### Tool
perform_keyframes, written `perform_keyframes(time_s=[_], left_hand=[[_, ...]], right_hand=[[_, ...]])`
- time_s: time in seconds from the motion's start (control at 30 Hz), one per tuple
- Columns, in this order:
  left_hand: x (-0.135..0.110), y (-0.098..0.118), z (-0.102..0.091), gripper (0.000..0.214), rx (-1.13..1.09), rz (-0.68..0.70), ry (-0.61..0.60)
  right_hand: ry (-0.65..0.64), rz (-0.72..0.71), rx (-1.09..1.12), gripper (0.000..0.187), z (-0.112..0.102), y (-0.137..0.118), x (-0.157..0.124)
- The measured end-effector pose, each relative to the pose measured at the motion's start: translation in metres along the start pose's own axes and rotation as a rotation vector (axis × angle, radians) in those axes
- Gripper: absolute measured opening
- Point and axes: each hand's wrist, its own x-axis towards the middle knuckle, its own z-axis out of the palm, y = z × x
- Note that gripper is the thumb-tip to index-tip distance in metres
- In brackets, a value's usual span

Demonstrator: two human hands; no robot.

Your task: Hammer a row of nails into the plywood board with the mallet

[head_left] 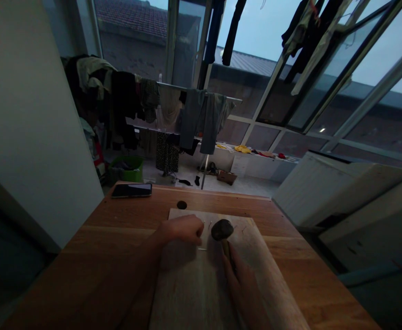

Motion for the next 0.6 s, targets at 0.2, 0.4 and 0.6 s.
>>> perform_keyframes(time_s=[0.2,0.4,0.6], left_hand=[[0.002,-0.039,-0.009,0.011,-0.023,-0.054,0.194],[0.006,-0.05,-0.006,0.014,-0.057,0.025,0.207],[0.011,-0.039,0.0,0.012,-0.011,0.02,0.278]], right_hand=[[-0.049,0.014,-0.012,0.062,-0.004,-0.006,0.002],[-0.047,-0.034,-0.011,0.059,-0.002,-0.009,0.0],[-0.031,-0.044,-0.033,0.059,-0.002,-0.009,0.001]])
